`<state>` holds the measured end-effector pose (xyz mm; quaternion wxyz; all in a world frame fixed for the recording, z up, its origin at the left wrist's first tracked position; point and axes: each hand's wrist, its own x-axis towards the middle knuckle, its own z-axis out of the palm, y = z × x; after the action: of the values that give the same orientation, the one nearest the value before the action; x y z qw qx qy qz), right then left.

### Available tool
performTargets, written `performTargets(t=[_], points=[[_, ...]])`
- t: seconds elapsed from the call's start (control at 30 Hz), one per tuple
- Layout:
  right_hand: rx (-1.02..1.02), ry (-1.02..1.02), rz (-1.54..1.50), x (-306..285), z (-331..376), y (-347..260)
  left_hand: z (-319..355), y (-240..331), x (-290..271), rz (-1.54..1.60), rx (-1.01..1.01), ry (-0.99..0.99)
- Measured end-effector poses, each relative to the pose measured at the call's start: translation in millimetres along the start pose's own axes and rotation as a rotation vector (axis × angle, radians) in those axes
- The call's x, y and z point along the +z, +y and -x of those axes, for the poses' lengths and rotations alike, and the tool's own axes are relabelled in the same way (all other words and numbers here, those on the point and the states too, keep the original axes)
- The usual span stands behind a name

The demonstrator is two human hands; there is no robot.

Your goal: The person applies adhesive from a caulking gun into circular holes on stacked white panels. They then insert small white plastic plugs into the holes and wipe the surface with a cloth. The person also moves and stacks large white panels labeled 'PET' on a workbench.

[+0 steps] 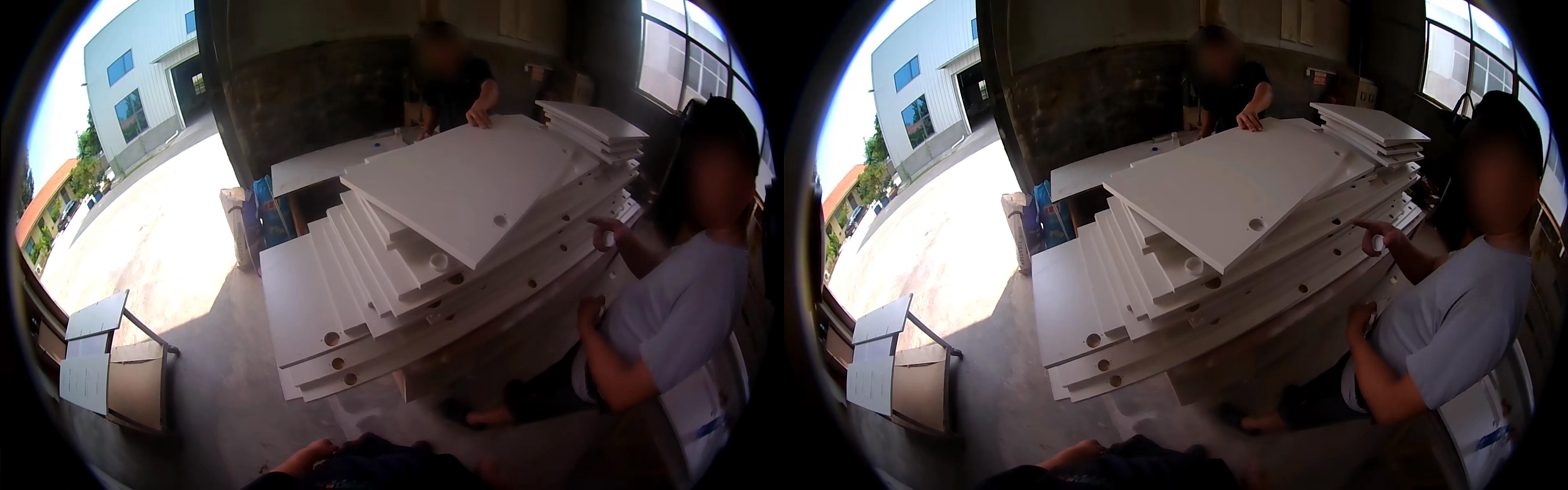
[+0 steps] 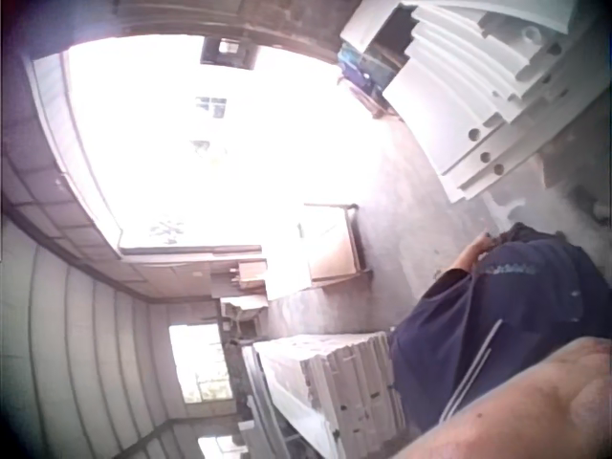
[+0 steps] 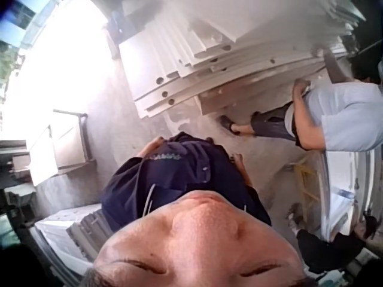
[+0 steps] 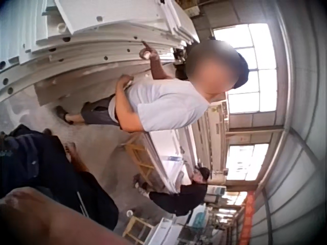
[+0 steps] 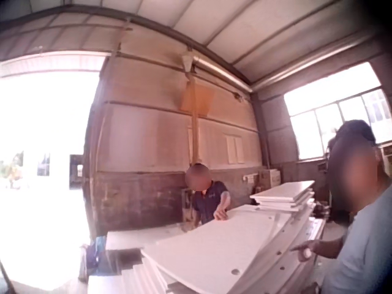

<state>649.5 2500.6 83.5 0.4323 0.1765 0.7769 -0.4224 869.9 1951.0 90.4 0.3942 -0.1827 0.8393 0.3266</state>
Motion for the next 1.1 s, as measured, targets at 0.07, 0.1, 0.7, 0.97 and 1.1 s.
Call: performTargets(t=[0.07, 0.1, 0.7, 0.97, 1.1], points=[[0.063, 0.001, 0.017, 2, 8, 12, -7, -3, 3, -0.051, 0.027, -0.018], [0.082, -0.004, 0.020, 5, 11, 16, -5, -5, 5, -0.144, 0.103, -0.003], [-0.041, 0.130, -0.419, 47, 37, -66, 9, 23, -43, 0.074, 0.034, -0.007], [-0.260, 0.058, -0.658, 5, 71, -192, 137, 218, -214, 0.548, 0.247, -0.177], [-0.529, 0.117, -0.664, -23, 135, -321, 176, 282, -293, 0.716, 0.535, -0.158]])
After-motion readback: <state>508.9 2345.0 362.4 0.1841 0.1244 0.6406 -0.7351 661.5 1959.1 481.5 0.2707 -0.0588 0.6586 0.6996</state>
